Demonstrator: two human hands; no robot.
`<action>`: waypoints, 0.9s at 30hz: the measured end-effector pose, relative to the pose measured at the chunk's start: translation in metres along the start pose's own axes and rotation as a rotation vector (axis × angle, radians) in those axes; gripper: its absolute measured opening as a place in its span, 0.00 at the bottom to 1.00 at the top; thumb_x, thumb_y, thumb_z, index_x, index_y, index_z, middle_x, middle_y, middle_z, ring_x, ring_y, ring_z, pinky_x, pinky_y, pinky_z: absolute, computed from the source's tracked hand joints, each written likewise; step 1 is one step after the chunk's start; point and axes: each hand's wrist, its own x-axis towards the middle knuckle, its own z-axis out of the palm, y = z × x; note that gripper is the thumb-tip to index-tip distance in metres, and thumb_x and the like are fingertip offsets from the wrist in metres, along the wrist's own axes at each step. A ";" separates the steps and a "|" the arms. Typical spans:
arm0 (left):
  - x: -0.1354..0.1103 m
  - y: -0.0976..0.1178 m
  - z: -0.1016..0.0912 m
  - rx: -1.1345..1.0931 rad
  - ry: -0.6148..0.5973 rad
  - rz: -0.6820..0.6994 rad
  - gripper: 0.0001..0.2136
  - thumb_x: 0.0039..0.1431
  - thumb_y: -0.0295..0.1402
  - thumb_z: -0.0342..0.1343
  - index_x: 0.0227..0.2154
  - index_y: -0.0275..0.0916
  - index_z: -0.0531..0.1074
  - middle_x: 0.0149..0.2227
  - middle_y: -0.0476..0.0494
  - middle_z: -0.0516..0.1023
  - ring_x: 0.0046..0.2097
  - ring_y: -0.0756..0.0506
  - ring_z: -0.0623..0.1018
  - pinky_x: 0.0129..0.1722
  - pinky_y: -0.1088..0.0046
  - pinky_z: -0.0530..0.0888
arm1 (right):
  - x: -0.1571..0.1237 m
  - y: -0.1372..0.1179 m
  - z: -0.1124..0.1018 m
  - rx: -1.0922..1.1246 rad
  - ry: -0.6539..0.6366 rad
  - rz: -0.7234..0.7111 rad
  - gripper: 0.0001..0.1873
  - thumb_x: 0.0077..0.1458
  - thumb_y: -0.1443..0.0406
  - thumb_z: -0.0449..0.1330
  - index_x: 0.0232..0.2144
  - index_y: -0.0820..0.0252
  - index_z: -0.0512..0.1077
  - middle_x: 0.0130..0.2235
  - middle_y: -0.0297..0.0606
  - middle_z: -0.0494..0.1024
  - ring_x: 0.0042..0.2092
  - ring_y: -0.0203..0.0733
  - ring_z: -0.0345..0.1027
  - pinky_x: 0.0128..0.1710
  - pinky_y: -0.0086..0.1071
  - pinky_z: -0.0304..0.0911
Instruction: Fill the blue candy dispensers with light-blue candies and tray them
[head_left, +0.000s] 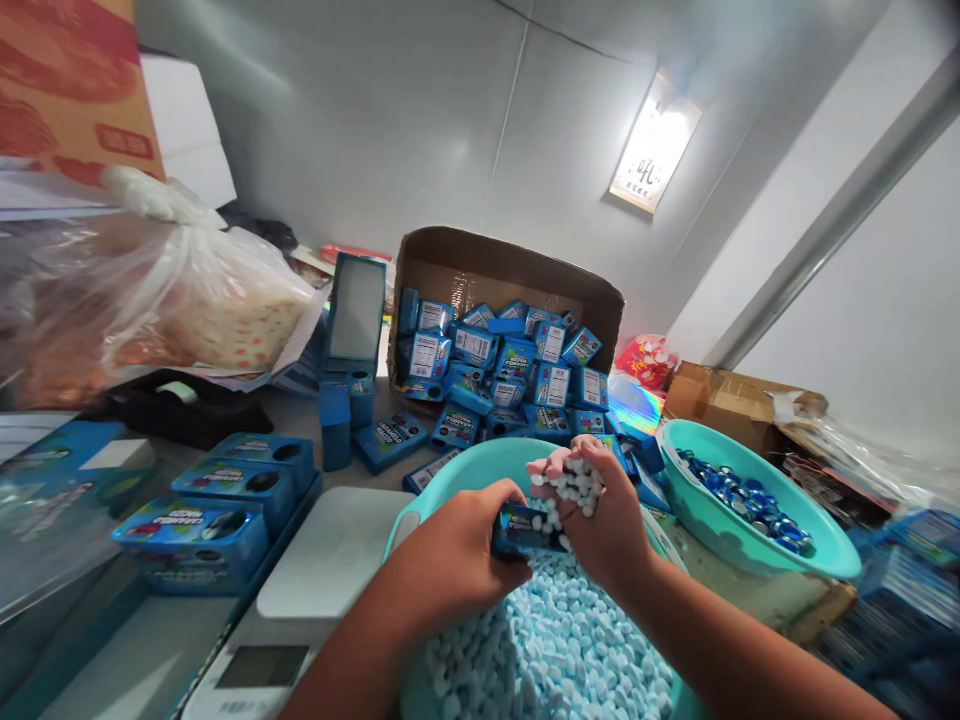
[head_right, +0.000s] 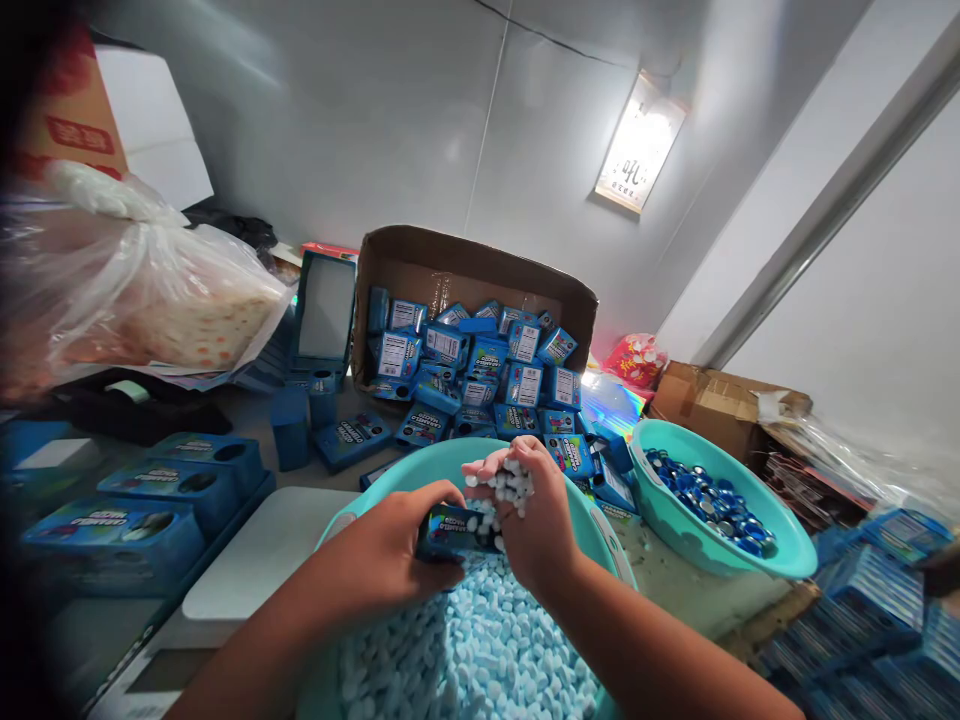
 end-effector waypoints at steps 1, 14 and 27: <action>0.000 0.000 0.000 -0.007 -0.002 0.005 0.13 0.46 0.30 0.58 0.37 0.45 0.71 0.30 0.55 0.77 0.31 0.48 0.74 0.27 0.74 0.61 | 0.000 0.000 0.001 0.017 -0.003 0.022 0.11 0.48 0.64 0.67 0.31 0.55 0.67 0.31 0.32 0.73 0.43 0.45 0.73 0.40 0.34 0.71; -0.001 0.008 -0.002 -0.070 0.036 0.031 0.15 0.46 0.28 0.58 0.40 0.46 0.73 0.34 0.56 0.79 0.33 0.48 0.76 0.28 0.75 0.64 | 0.000 -0.006 0.010 0.031 -0.074 0.038 0.14 0.56 0.61 0.56 0.20 0.57 0.68 0.23 0.35 0.72 0.38 0.46 0.72 0.45 0.36 0.66; 0.000 0.007 -0.003 -0.072 0.051 0.030 0.13 0.47 0.28 0.59 0.37 0.46 0.72 0.31 0.59 0.76 0.31 0.51 0.74 0.27 0.76 0.63 | 0.001 -0.001 0.004 0.044 -0.111 -0.032 0.12 0.58 0.58 0.59 0.27 0.58 0.73 0.30 0.38 0.76 0.33 0.43 0.70 0.36 0.35 0.66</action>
